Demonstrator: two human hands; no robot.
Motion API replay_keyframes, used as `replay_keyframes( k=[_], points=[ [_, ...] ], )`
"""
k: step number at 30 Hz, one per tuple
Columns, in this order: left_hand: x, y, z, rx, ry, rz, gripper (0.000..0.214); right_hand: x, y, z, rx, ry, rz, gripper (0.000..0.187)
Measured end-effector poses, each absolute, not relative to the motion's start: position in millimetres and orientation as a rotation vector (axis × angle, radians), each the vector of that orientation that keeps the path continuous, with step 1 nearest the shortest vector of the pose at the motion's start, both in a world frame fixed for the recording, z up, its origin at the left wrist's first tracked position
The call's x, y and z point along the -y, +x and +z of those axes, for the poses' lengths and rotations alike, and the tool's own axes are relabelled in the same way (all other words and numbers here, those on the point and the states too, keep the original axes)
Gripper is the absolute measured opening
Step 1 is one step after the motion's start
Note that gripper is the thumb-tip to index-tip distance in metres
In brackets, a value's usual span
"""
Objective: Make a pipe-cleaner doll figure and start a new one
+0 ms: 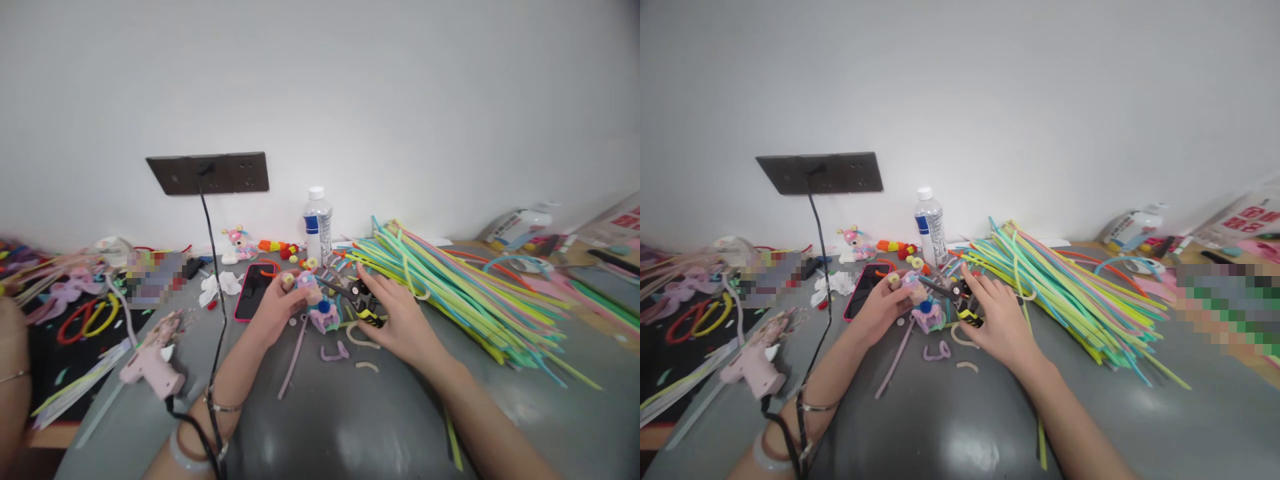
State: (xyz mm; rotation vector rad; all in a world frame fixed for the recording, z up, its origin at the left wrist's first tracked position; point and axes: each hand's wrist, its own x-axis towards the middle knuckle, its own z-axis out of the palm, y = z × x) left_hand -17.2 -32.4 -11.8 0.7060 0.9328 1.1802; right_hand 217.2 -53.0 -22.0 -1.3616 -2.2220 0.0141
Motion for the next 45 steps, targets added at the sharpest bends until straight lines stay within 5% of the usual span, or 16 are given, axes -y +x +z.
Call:
replay_keyframes(
  k=[45],
  points=[
    [32.9,-17.5,-9.1,-0.922,0.733,1.156,0.052,53.4,220.2,-20.9,2.290,-1.413,-0.092,0.088]
  ],
)
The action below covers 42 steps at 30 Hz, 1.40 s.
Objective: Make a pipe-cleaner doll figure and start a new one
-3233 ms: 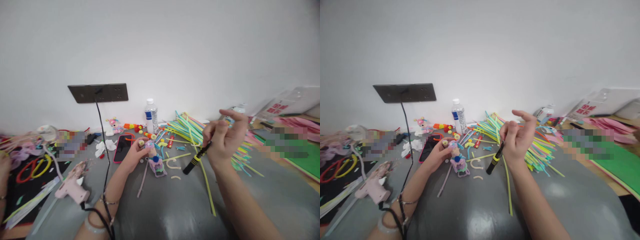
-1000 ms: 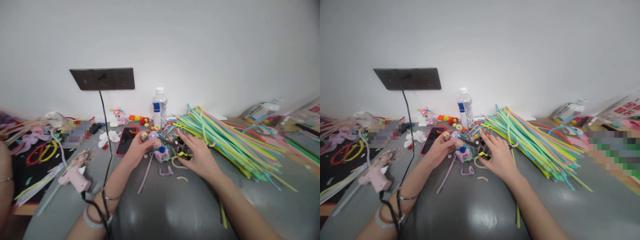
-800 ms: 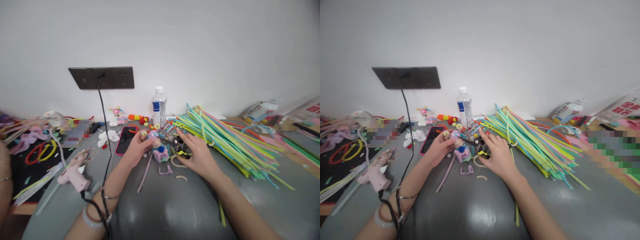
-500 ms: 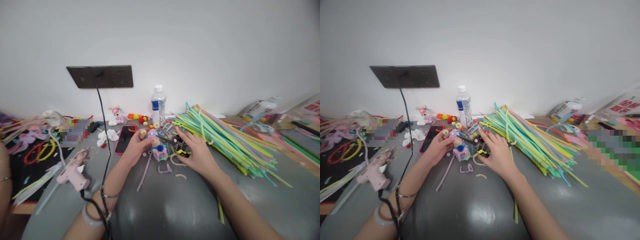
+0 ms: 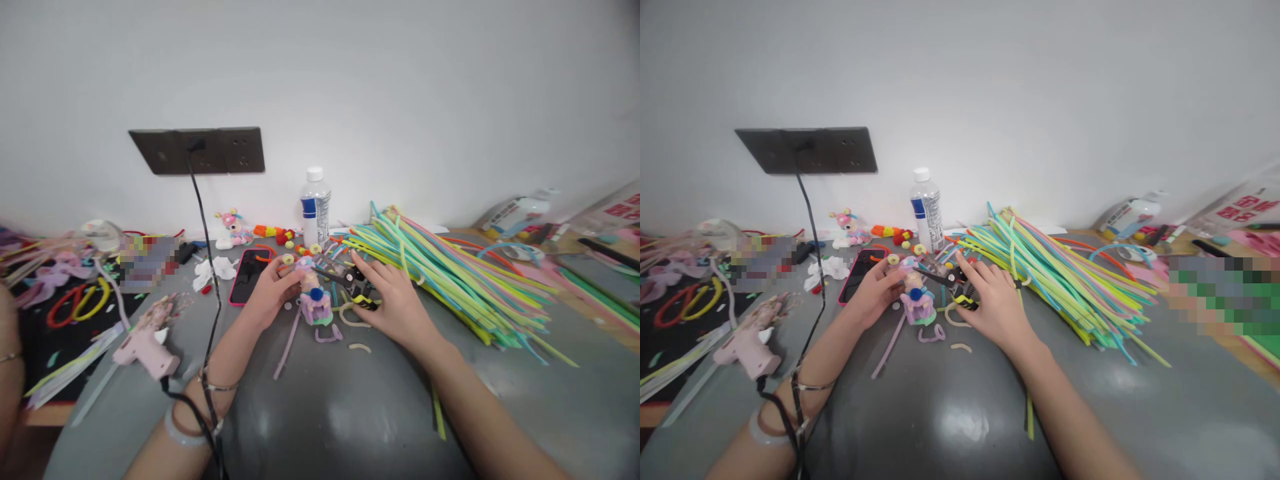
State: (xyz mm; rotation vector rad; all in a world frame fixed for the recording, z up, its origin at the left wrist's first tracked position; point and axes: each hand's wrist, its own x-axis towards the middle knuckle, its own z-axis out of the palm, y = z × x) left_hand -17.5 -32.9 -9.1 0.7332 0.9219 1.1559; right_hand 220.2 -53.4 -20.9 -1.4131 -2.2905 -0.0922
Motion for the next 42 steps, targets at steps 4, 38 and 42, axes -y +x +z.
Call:
replay_keyframes(
  k=[4,38,42],
  points=[
    [32,-18,-9,-0.927,0.722,1.157,0.052,53,221,-21,2.294,-1.414,-0.056,0.089],
    [28,-17,-19,-0.968,0.819,1.113,0.051,54,226,-25,2.287,-1.387,0.147,0.094],
    [29,-17,-18,-0.969,0.814,1.115,0.052,55,226,-26,2.270,-1.415,0.189,0.097]
  ],
)
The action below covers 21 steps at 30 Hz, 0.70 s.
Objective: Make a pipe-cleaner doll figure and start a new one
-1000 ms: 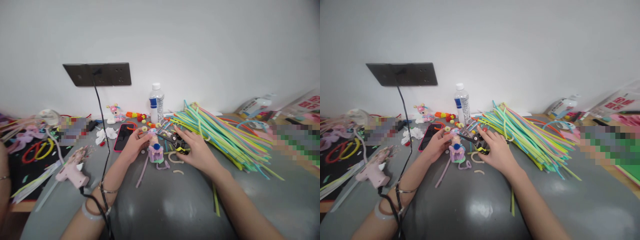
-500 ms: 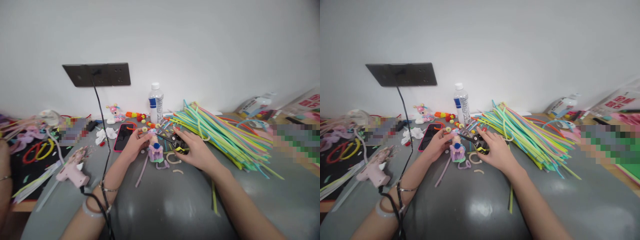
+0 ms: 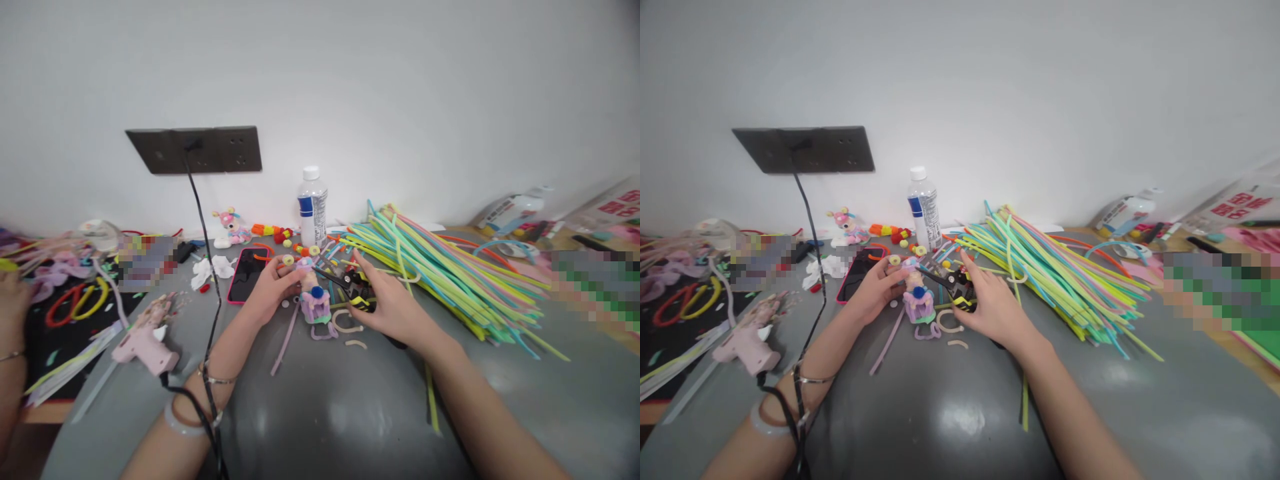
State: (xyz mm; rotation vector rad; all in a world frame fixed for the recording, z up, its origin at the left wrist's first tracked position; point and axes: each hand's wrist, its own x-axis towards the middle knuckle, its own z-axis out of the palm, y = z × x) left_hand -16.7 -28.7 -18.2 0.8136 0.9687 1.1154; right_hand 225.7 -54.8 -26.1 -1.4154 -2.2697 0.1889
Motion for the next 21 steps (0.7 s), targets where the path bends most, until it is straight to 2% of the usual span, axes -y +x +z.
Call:
replay_keyframes(
  k=[21],
  points=[
    [29.6,-15.9,-16.7,-0.983,0.805,1.119,0.052,54.4,224.4,-26.5,2.252,-1.440,0.274,0.100]
  ],
)
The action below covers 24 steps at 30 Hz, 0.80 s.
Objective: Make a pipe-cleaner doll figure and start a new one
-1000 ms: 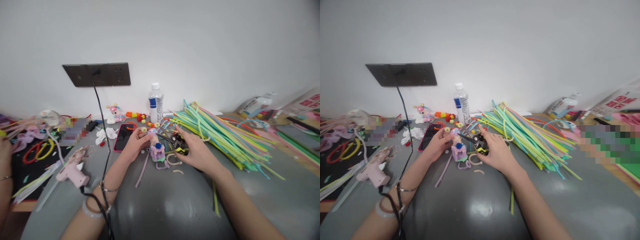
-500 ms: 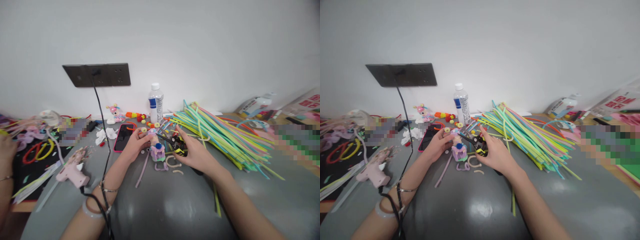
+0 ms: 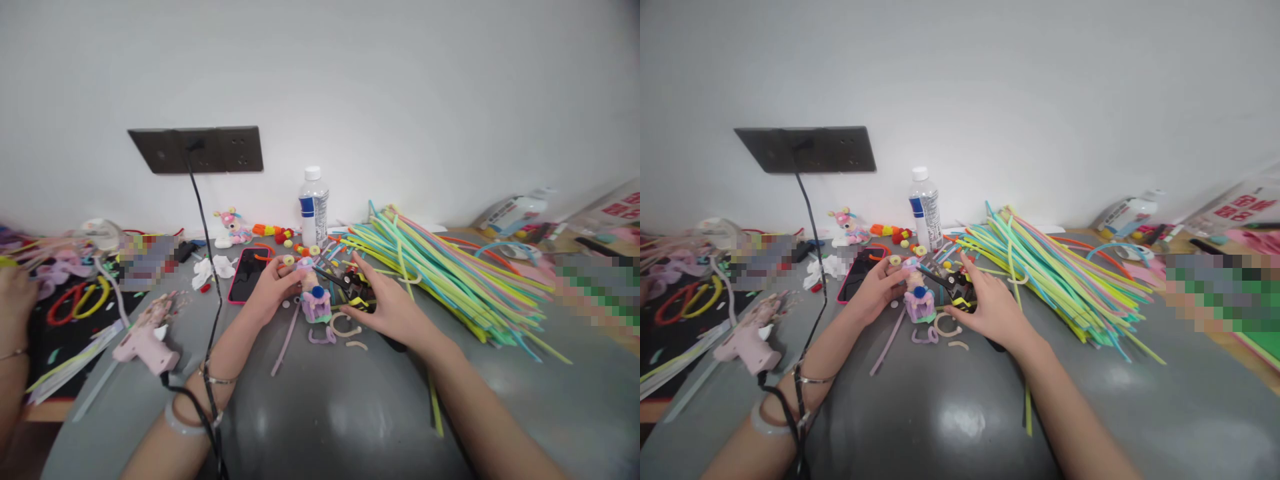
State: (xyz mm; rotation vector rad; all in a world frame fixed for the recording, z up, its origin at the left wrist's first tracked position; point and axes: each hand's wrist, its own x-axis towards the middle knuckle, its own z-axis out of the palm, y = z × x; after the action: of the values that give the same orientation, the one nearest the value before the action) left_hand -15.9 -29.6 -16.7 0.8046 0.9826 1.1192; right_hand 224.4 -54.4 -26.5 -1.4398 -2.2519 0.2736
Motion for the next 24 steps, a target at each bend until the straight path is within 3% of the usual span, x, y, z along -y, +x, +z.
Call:
replay_keyframes(
  k=[24],
  points=[
    [30.3,-16.3,-17.2,-0.961,0.786,1.141,0.052,54.1,224.5,-27.8,2.211,-1.448,0.299,0.098]
  ],
)
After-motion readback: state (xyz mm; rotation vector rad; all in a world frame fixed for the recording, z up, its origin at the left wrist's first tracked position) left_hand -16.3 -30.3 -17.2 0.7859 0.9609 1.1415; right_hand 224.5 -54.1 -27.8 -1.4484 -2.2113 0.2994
